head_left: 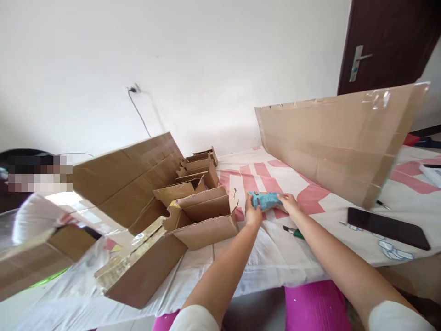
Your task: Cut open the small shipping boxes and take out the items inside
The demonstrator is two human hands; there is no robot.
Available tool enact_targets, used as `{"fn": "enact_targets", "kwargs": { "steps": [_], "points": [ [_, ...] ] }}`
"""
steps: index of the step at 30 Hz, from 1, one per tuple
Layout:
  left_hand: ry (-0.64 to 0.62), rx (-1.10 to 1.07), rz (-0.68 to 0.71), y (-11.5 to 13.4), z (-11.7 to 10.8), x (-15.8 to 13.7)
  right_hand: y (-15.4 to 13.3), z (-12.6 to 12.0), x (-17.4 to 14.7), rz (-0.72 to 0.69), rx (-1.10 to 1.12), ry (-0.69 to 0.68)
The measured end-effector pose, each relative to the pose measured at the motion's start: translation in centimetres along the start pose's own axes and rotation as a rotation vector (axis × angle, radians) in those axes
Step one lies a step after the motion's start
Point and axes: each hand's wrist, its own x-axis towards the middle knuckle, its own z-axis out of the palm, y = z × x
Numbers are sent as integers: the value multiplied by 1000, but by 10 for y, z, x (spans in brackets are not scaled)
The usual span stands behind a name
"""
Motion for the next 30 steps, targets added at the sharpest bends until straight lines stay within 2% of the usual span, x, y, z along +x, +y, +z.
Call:
{"fn": "enact_targets", "kwargs": {
  "steps": [3, 6, 11, 12, 14, 17, 19, 23, 27, 30],
  "points": [
    [-78, -67, -40, -11, -16, -34, 13, -9, -7, 46, 12, -50],
    [-133, -131, -87, -20, -37, -70, 18, -12, -12, 38, 14, -172],
    [-270, -261, -188, -26, -91, -117, 15, 2, -28, -10, -46, -380],
    [-293, -246, -202, -27, -106, -123, 14, 6, -33, -45, -99, -385],
    [-277, -142, -214, -29, -135, -130, 10, 16, -45, -222, -262, -331],
    [-143, 56, -193, -33, -173, -128, -1, 37, -66, -570, -439, -273],
    [-38, 127, -170, -36, -191, -123, -13, 56, -78, -644, -413, -362],
    [124, 104, -142, -41, -205, -110, -43, 94, -86, -579, -237, -647],
    [230, 25, -130, -42, -203, -95, -66, 123, -75, -342, -18, -968],
    [283, -5, -147, -41, -197, -74, -74, 139, -64, -225, 64, -1031]
  ]
}}
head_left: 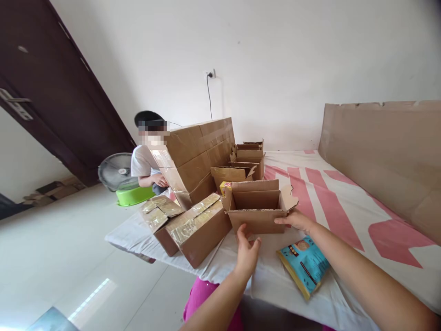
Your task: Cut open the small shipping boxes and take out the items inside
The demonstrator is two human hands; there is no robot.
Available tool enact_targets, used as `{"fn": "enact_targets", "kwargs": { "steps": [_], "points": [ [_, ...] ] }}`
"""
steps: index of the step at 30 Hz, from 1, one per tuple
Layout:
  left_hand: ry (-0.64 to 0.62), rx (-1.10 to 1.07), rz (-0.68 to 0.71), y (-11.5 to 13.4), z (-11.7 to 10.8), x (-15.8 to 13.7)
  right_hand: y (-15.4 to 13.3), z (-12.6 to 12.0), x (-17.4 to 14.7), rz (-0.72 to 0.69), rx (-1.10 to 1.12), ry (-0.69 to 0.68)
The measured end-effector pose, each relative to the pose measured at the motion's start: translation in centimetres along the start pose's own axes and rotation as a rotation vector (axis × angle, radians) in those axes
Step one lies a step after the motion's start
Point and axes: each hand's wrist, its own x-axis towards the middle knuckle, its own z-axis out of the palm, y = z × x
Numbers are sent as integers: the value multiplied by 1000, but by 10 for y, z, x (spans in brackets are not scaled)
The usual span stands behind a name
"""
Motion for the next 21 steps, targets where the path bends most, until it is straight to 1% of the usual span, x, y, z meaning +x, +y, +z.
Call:
{"fn": "enact_targets", "kwargs": {
  "steps": [5, 9, 14, 21],
  "points": [
    [86, 67, -28, 8, 21, 40, -4, -1, 35, -49, -37, 81],
    [142, 132, 3, 14, 29, 65, -5, 0, 56, -95, -63, 121],
    [191, 203, 36, 14, 32, 82, 5, -2, 63, -121, -108, 157],
    [250, 268, -25, 9, 35, 103, 25, -6, 71, -120, -155, 168]
  ]
}}
